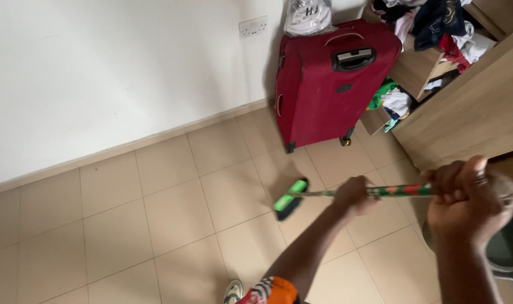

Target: The recorder cleans and inspects a sewing machine and then sweeps the floor with a broom.

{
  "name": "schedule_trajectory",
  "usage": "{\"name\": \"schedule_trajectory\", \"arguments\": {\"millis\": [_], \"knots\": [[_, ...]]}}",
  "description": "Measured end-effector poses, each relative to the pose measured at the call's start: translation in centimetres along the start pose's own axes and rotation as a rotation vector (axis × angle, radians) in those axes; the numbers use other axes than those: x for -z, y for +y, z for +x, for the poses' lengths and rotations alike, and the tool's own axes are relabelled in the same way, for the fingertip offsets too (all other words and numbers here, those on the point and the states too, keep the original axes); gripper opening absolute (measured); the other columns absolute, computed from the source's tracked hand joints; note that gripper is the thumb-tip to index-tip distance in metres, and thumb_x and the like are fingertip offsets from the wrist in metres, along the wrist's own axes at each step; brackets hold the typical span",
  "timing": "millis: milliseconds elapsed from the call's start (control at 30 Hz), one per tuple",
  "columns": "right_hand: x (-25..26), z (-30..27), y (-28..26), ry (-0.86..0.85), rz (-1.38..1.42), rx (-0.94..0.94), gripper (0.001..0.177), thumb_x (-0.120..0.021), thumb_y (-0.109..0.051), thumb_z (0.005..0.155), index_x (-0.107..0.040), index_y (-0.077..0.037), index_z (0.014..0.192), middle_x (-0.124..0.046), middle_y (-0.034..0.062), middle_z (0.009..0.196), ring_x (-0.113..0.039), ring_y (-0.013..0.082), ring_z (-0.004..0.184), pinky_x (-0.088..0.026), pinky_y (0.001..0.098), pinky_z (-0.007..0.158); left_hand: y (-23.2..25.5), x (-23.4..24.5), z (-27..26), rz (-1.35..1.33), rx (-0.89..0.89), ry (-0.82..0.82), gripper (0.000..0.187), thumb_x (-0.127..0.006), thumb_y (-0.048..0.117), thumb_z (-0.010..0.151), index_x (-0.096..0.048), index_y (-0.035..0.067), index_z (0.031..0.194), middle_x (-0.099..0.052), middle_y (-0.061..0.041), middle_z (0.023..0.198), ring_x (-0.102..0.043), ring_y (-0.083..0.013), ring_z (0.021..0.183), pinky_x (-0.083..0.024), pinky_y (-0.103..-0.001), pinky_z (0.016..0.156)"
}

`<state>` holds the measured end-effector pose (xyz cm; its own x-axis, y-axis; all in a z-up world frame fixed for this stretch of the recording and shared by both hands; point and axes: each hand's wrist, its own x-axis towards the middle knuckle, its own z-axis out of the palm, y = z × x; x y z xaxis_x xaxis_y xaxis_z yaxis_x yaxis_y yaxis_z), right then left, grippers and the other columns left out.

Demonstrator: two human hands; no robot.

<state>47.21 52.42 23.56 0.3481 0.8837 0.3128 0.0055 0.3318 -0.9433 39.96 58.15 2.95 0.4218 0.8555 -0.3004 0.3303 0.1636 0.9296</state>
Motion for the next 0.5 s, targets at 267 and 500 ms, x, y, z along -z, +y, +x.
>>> {"name": "schedule_trajectory", "arguments": {"millis": [267, 500], "knots": [[3.6, 1.2, 9.7, -0.29, 0.182, -0.112, 0.047, -0.051, -0.013, 0.108, -0.045, -0.015, 0.062, -0.045, 0.0021, 0.058, -0.052, 0.0144, 0.057, -0.062, 0.0435, 0.086, -9.1, 6.0, 2.0, 0.281, 0.095, 0.243, 0.018, -0.075, 0.017, 0.083, -0.065, 0.01, 0.07, -0.065, -0.005, 0.063, -0.065, -0.0181, 0.057, -0.057, -0.038, 0.055], [12.5, 8.8, 7.6, -0.342, 0.104, -0.173, 0.041, -0.053, -0.016, 0.103, -0.051, -0.01, 0.062, -0.043, 0.0066, 0.053, -0.038, 0.0187, 0.05, -0.045, 0.0468, 0.067, 0.5, 1.7, 3.5, 0.241, -0.146, 0.406, 0.017, -0.072, 0.018, 0.087, -0.072, 0.014, 0.07, -0.066, -0.005, 0.058, -0.061, -0.016, 0.048, -0.057, -0.039, 0.059]]}}
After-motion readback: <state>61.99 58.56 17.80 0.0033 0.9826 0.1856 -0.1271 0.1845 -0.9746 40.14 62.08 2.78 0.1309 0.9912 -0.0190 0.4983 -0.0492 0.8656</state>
